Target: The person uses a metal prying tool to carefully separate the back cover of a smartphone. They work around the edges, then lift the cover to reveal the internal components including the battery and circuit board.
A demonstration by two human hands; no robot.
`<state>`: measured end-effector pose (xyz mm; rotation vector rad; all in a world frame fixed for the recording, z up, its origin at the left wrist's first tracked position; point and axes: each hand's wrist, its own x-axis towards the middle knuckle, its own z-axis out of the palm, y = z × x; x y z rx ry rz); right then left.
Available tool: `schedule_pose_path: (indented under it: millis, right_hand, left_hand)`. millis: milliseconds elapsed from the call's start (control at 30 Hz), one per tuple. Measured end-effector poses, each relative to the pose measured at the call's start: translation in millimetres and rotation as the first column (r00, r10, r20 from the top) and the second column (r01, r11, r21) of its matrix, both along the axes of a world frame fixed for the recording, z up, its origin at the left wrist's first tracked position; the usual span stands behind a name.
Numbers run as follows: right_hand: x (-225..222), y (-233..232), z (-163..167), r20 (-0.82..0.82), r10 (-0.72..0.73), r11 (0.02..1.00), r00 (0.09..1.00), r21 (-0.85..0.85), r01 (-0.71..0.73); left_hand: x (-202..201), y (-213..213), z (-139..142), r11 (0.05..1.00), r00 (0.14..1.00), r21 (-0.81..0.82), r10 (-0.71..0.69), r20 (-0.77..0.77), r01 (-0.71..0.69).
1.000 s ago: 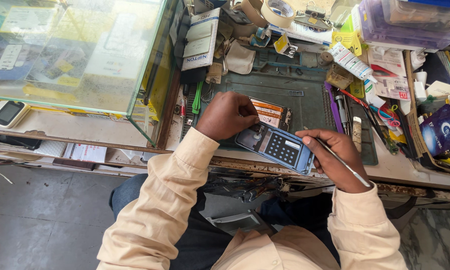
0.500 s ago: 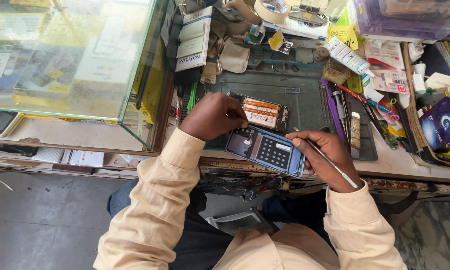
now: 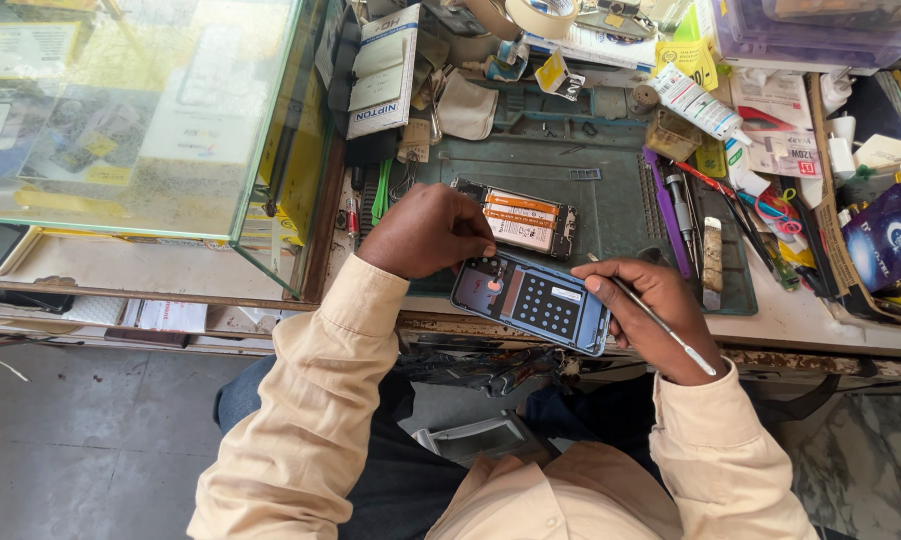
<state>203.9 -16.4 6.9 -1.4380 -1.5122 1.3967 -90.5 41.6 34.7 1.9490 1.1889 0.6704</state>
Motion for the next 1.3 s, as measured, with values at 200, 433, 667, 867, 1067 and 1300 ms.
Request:
schedule_pose_path:
  millis: [200,433,667,867,1067,1300]
  right_hand:
    - [-2,-1,2,-0.043,0.021,1.0,0.999,-0.006,-0.021]
    - [-3,-12,3,0.057,0.049,0.999,0.997,-0.024,-0.048]
    - [-1,-17,-1,0.042,0.027,0.991,0.999,-0.132,-0.021]
    - [-1,-12,-3,-0.058,0.0,0.998,0.998,-0.067,-0.004]
    - [0,-9,1,-0.119,-0.013,1.0,0.993,0.011,0.014]
    - [1,-8,4,-0.107,-0.057,0.997,0.993,0.042,0.062]
  left_hand:
    - [-5,-1,5,0.993,0.996,-0.083,-0.076,0.043,0.079]
    - [-7,-8,12,0.937,0.977,-0.305,-0.201,-0.076,0.169]
    - [-7,-6,12,0.943,0.971,-0.271,-0.224,-0.089,0.192]
    - [-9,-2,10,0.976,0.984,-0.131,-0.177,0.004,0.176]
    - [-5,0,5,0.992,0.995,-0.071,-0.101,0.019,0.102]
    - [-3,1,3,0.996,0.996,-0.04,-0.074,0.047,0.076]
